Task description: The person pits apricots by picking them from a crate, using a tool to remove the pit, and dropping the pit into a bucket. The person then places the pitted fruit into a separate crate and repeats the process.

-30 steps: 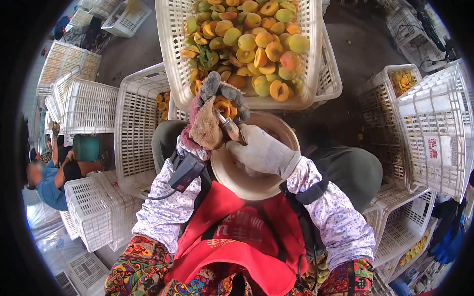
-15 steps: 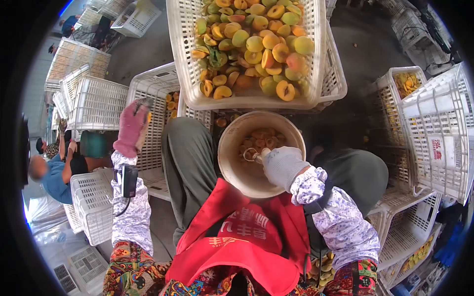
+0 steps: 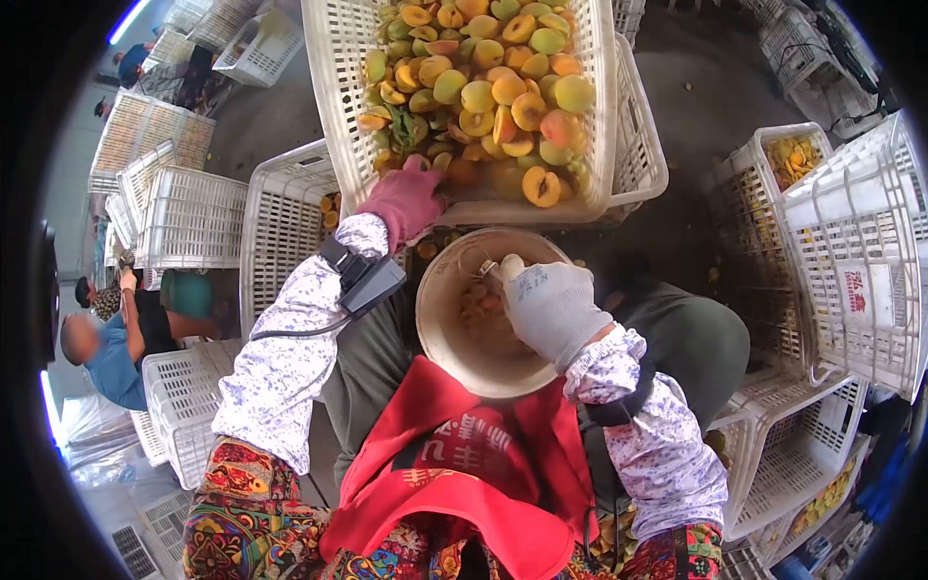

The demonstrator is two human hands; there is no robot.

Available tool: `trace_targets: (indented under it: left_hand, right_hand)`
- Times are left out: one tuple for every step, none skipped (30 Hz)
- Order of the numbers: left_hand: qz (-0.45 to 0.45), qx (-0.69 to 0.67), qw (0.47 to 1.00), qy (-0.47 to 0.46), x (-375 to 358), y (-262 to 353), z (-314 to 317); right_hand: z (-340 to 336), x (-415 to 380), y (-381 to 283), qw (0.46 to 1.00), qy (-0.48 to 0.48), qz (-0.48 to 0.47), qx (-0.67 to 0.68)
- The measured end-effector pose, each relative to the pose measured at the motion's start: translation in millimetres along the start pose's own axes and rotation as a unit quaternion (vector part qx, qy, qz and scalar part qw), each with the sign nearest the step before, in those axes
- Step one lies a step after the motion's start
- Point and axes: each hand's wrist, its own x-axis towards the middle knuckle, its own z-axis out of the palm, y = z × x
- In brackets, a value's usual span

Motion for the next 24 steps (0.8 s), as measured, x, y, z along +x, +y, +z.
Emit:
trace_targets:
  left_hand:
    - [0.013, -0.05, 0.998, 0.042, -0.6, -7.5, 6.3]
    - [0.028, -0.1, 0.991, 0.084, -0.2, -14.1, 12.0]
    - [0.011, -0.101, 0.99, 0.093, 1.5, -18.1, 13.9]
    - [0.012, -0.099, 0.99, 0.095, 3.2, -23.5, 15.1]
    - [0.008, -0.159, 0.982, 0.101, 5.6, -29.1, 15.2]
    - [0.007, -0.218, 0.97, 0.108, 7.9, -33.5, 14.5]
    - [-0.03, -0.402, 0.915, 0.037, 8.4, -37.0, 14.6]
    - [-0.024, -0.398, 0.916, 0.038, 7.2, -44.1, 18.3]
    - [0.067, -0.651, 0.756, 0.004, 2.7, -53.2, 26.7]
    - [0.147, -0.841, 0.519, -0.032, -6.8, -56.3, 32.0]
    - [0.146, -0.841, 0.52, -0.031, -13.9, -55.7, 38.9]
    - [0.132, -0.901, 0.411, -0.034, -22.3, -49.8, 43.7]
    - [0.116, -0.948, 0.294, -0.036, -31.1, -39.3, 44.0]
    - [0.115, -0.949, 0.292, -0.038, -37.1, -28.8, 42.5]
    - [0.153, -0.945, 0.284, -0.062, -48.6, -11.4, 28.0]
    - [0.192, -0.938, 0.275, -0.087, -58.1, 4.2, 18.3]
    - [0.193, -0.779, 0.59, 0.088, -66.1, 15.9, 18.8]
    - [0.193, -0.781, 0.588, 0.087, -69.0, 21.4, 15.2]
    - [0.22, -0.558, 0.769, 0.222, -71.3, 24.9, 11.6]
    - [0.224, -0.279, 0.871, 0.336, -71.1, 27.5, 10.6]
    - [0.237, -0.286, 0.824, 0.428, -62.6, 29.1, 18.2]
    - [0.235, -0.342, 0.806, 0.422, -60.0, 26.9, 26.0]
    - [0.235, -0.413, 0.785, 0.397, -57.3, 25.3, 33.3]
    - [0.231, -0.476, 0.762, 0.373, -55.8, 24.0, 38.0]
  right_hand:
    - [-1.2, 0.7, 1.8, 1.0, 0.004, -0.001, 0.0]
    - [-1.2, 0.1, 3.5, 1.0, 0.025, -0.009, 0.003]
    - [-0.8, -1.0, 4.3, 0.999, 0.046, -0.017, 0.007]
    - [-0.6, -1.6, 4.1, 0.999, 0.049, -0.016, 0.007]
    - [-1.1, -1.5, 4.1, 0.998, 0.065, -0.015, 0.009]
    - [-1.7, -1.5, 4.8, 0.997, 0.081, -0.013, 0.01]
    - [-1.2, -1.6, 6.1, 0.996, 0.086, -0.009, 0.01]
    - [0.0, -0.6, 7.1, 0.989, 0.142, -0.02, 0.037]
    - [0.8, 0.0, 6.7, 0.978, 0.195, -0.031, 0.066]
    - [0.6, 1.1, 5.1, 0.978, 0.196, -0.03, 0.068]
    - [-0.5, 4.2, 3.4, 0.969, 0.225, -0.045, 0.091]
    - [-1.5, 7.5, 1.2, 0.959, 0.253, -0.06, 0.113]
    - [-2.2, 10.1, -1.8, 0.959, 0.252, -0.06, 0.112]
    - [-2.6, 12.4, -5.0, 0.951, 0.275, -0.066, 0.123]
    - [-2.6, 14.1, -8.0, 0.943, 0.297, -0.07, 0.132]
    - [-1.4, 16.4, -10.5, 0.945, 0.293, -0.068, 0.13]
    - [0.6, 19.8, -12.7, 0.94, 0.309, -0.068, 0.128]
    - [2.0, 22.0, -13.9, 0.935, 0.325, -0.068, 0.126]
    - [2.0, 22.4, -14.7, 0.936, 0.322, -0.067, 0.125]
    - [1.5, 22.6, -15.8, 0.948, 0.292, -0.045, 0.115]
    - [1.6, 23.8, -16.8, 0.959, 0.26, -0.024, 0.106]
    - [3.0, 25.3, -17.8, 0.96, 0.257, -0.025, 0.104]
    - [5.1, 26.3, -18.7, 0.968, 0.228, -0.021, 0.103]
    - [7.0, 27.5, -19.5, 0.975, 0.198, -0.018, 0.101]
